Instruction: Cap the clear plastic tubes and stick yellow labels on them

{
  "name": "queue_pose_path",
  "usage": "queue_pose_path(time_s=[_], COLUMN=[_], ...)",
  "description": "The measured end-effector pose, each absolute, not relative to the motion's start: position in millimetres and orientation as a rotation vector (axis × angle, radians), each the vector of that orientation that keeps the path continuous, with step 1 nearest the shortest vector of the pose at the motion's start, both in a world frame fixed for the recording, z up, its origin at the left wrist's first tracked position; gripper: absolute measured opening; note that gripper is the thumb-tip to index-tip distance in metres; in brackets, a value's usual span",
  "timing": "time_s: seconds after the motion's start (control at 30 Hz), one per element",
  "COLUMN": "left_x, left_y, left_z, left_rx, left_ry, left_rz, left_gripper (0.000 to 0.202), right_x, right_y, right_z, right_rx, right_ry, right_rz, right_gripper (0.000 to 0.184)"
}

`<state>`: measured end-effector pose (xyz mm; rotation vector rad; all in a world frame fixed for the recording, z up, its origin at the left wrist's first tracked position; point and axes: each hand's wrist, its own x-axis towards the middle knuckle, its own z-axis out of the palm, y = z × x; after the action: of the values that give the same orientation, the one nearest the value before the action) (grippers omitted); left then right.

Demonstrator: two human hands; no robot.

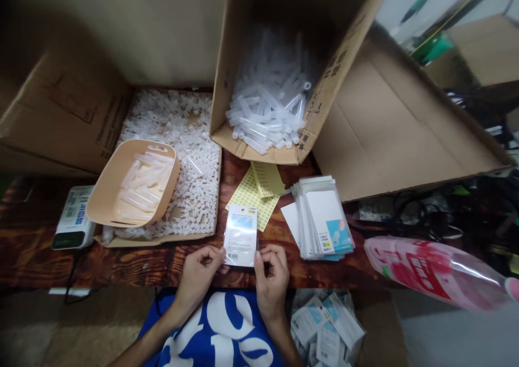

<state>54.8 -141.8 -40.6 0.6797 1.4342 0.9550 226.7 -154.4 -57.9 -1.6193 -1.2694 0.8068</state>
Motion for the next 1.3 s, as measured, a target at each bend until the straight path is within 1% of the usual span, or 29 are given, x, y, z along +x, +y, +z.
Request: queue_pose_path(time_s=[0.17, 0.37, 0.67, 0.83, 1.0, 1.17, 1.3], left_x=[55.8, 57.6, 60.8, 63.1, 69.1, 70.4, 70.0], left_y=[-142.5, -141.4, -134.9, -138.3, -134.8, -125.3, -120.7], left_z=[-43.5, -42.5, -40.5, -39.2, -38.6, -29.0, -18.7], left_rx=[0.675, 0.658, 0.686, 0.654, 0.567, 0.555, 0.575], left_ry=[1.466, 1.523, 1.558, 1.499, 1.432, 1.265, 1.224], left_rz=[0.917, 0.823, 0.748, 0.781, 0.821, 0.761, 0.783], left_gripper=[0.039, 0.039, 0.043, 0.042, 0.060, 0.055, 0.052], right_x=[225.9, 223.3, 219.9, 225.9, 232.3, 236.0, 236.0], right_y=[-151.9, -149.7, -138.5, -138.7, -144.1, -145.1, -141.3], right_z=[-59.3, -55.6, -54.5, -54.4, -54.3, -48.5, -42.4], right_rx=[-1.642, -1.712, -1.795, -1.712, -1.595, -1.482, -1.423], right_ry=[-1.286, -1.283, -1.252, -1.233, -1.189, -1.152, -1.099], right_rz=[0.777, 0.728, 0.620, 0.696, 0.760, 0.830, 0.890], right_gripper=[0.030, 0.036, 0.038, 0.039, 0.036, 0.032, 0.032])
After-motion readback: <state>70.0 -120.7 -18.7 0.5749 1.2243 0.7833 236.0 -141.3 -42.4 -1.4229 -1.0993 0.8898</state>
